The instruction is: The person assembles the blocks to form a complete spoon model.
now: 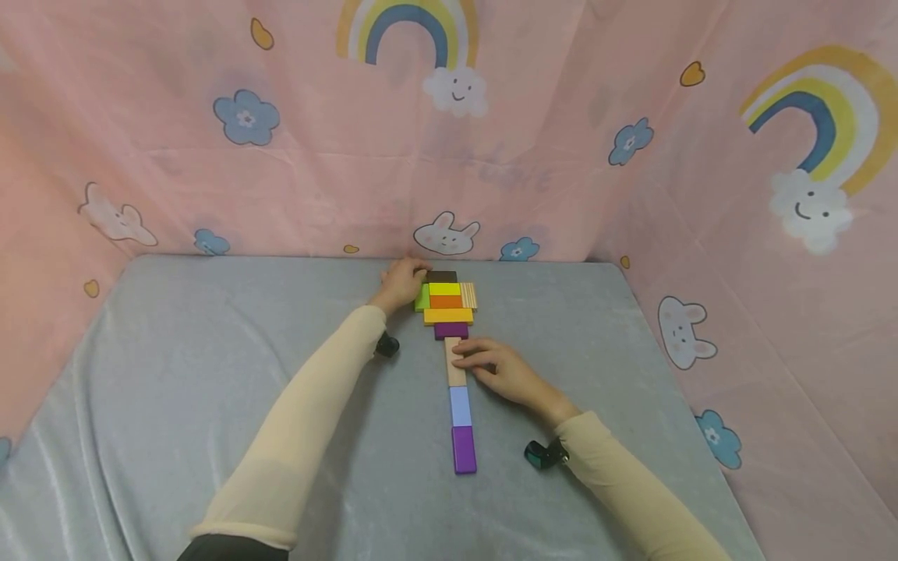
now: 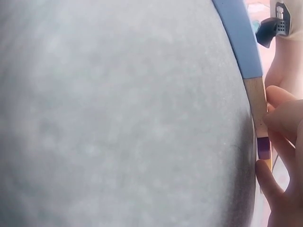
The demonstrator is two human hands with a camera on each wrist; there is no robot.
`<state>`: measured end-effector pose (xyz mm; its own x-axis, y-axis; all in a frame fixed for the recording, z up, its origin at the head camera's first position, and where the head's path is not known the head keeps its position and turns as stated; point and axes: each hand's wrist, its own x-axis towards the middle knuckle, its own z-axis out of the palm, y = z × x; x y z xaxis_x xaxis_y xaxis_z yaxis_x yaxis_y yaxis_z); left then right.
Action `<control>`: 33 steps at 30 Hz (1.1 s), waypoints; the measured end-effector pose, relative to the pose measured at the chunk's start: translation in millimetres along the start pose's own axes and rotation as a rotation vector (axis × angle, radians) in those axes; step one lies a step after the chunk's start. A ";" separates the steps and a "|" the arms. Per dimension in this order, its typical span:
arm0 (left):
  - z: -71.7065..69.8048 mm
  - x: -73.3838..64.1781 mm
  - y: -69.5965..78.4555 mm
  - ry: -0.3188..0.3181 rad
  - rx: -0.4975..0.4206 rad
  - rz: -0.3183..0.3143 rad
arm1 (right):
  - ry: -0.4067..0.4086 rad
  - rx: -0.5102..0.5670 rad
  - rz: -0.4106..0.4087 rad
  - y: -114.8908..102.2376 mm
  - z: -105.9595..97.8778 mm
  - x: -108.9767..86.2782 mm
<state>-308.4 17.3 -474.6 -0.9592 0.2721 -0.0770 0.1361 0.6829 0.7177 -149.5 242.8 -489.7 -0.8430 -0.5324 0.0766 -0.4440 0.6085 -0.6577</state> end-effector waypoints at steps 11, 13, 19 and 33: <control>0.7 0.8 1.4 -0.001 -0.001 -0.014 | 0.011 0.000 -0.024 1.6 0.2 0.8; 0.5 1.2 1.7 -0.003 -0.002 -0.015 | 0.011 0.006 -0.029 1.3 -0.4 0.7; -2.1 2.5 -0.7 -0.031 -0.018 -0.010 | 0.006 0.022 -0.019 0.7 -1.2 0.6; -38.4 -17.9 -17.9 -0.121 -0.025 0.105 | -0.006 -0.128 -0.083 -3.7 -4.0 3.0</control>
<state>-303.2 -25.9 -459.5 -0.9031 0.4215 -0.0826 0.2261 0.6300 0.7430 -151.6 241.3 -484.0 -0.8001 -0.5873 0.1223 -0.5477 0.6321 -0.5482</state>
